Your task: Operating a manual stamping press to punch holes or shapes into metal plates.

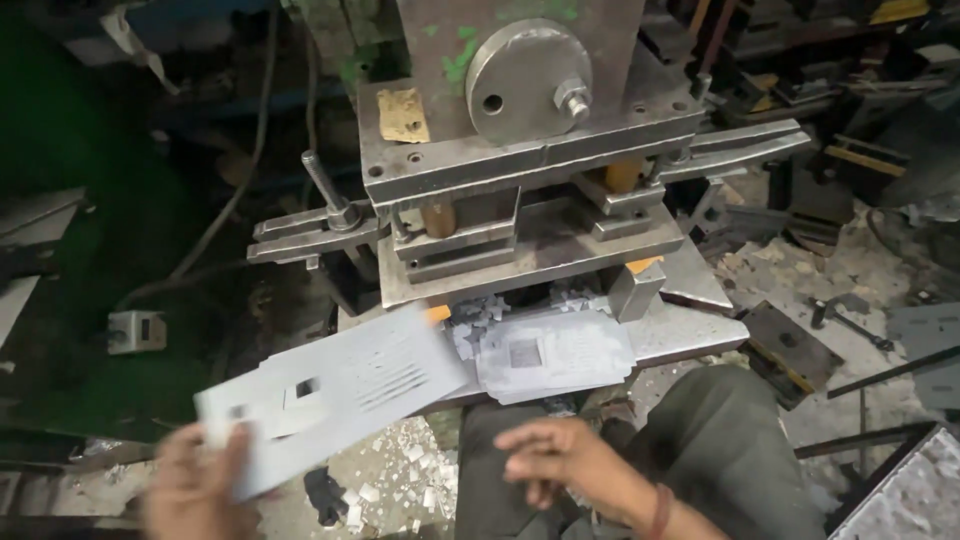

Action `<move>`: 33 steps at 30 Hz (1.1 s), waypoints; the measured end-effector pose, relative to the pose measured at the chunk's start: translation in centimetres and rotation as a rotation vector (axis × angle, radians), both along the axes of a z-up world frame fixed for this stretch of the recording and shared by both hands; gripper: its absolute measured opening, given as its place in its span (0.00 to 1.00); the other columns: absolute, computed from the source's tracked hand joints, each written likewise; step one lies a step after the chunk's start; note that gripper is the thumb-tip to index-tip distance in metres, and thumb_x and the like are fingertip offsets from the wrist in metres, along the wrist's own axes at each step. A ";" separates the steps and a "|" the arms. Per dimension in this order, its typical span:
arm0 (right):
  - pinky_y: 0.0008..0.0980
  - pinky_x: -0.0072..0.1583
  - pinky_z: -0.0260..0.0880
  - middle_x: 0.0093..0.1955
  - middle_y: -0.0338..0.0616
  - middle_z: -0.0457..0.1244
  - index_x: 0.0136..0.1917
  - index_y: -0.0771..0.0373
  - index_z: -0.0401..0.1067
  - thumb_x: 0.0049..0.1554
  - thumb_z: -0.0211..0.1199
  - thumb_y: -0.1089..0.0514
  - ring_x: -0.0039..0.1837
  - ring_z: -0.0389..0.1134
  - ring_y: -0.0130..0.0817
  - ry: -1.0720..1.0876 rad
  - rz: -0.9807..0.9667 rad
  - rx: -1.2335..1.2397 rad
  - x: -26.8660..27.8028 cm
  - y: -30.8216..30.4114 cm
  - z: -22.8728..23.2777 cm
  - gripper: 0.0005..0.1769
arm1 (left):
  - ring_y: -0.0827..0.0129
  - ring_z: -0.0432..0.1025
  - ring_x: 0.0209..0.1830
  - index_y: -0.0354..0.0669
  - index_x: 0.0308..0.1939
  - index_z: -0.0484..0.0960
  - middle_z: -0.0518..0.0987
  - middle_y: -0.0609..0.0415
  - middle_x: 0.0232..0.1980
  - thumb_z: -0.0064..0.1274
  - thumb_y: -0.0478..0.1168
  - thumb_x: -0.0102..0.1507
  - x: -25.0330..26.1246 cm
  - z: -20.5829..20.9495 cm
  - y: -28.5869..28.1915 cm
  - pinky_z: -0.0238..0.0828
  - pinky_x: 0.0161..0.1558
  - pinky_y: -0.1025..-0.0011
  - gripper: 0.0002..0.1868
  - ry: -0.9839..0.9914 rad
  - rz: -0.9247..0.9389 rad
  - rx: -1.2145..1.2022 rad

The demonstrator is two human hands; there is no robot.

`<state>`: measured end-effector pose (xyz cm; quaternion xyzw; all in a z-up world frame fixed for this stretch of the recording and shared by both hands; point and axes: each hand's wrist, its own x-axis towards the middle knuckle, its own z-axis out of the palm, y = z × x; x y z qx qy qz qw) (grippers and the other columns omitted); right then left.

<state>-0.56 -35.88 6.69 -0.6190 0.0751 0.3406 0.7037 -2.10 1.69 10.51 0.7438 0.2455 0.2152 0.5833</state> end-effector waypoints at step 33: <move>0.32 0.26 0.54 0.27 0.45 0.60 0.31 0.66 0.69 0.56 0.55 0.65 0.25 0.55 0.31 -0.108 -1.051 0.029 21.2 1.5 7.9 0.11 | 0.61 0.81 0.35 0.33 0.61 0.77 0.87 0.39 0.48 0.51 0.30 0.66 2.2 -9.3 -20.4 0.82 0.36 0.68 0.18 0.270 -0.809 -0.606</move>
